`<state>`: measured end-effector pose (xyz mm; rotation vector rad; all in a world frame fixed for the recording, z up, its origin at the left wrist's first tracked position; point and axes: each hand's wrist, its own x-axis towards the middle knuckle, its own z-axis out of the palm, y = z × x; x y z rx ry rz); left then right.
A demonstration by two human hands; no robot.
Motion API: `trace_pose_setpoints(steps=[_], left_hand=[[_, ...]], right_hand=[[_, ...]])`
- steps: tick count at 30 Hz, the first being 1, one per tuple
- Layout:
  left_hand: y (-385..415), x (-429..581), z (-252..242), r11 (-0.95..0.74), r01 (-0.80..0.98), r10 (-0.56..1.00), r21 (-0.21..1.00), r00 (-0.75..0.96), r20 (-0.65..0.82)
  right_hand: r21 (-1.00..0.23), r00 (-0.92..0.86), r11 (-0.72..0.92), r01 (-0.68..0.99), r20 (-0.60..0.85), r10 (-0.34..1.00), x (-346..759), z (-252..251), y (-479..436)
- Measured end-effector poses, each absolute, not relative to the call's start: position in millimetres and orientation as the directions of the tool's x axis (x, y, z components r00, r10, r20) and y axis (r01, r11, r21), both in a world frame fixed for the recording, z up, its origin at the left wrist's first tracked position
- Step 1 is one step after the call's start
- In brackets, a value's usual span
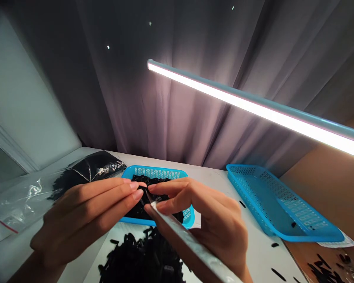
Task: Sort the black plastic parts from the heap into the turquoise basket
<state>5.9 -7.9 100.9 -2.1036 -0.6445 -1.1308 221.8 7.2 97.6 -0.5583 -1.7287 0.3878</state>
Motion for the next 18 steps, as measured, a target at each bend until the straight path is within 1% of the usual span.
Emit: trace_pose_setpoints(steps=[3, 5, 10, 13, 16, 18], left_hand=[[-8, 6, 102, -0.667, 0.675, 0.113, -0.317, 0.512, 0.852], [-7, 6, 101, -0.669, 0.669, 0.107, -0.325, 0.519, 0.848], [-5, 6, 101, -0.660, 0.652, 0.090, -0.372, 0.560, 0.823], [-3, 8, 101, -0.663, 0.654, 0.101, -0.365, 0.561, 0.821], [-2, 9, 100, -0.673, 0.651, 0.097, -0.351, 0.548, 0.831], [0, 10, 98, -0.678, 0.648, 0.088, -0.347, 0.541, 0.836]], right_hand=[[-0.524, -0.177, 0.836, 0.166, 0.818, 0.548, 222, 99, 8], [-0.492, -0.189, 0.851, 0.183, 0.832, 0.522, 221, 100, 9], [-0.362, -0.268, 0.888, 0.283, 0.859, 0.436, 218, 103, 4], [-0.285, -0.319, 0.895, 0.344, 0.860, 0.397, 215, 100, -1], [-0.213, -0.310, 0.890, 0.404, 0.883, 0.352, 212, 95, -2], [-0.170, -0.313, 0.895, 0.412, 0.896, 0.314, 211, 92, 0]])
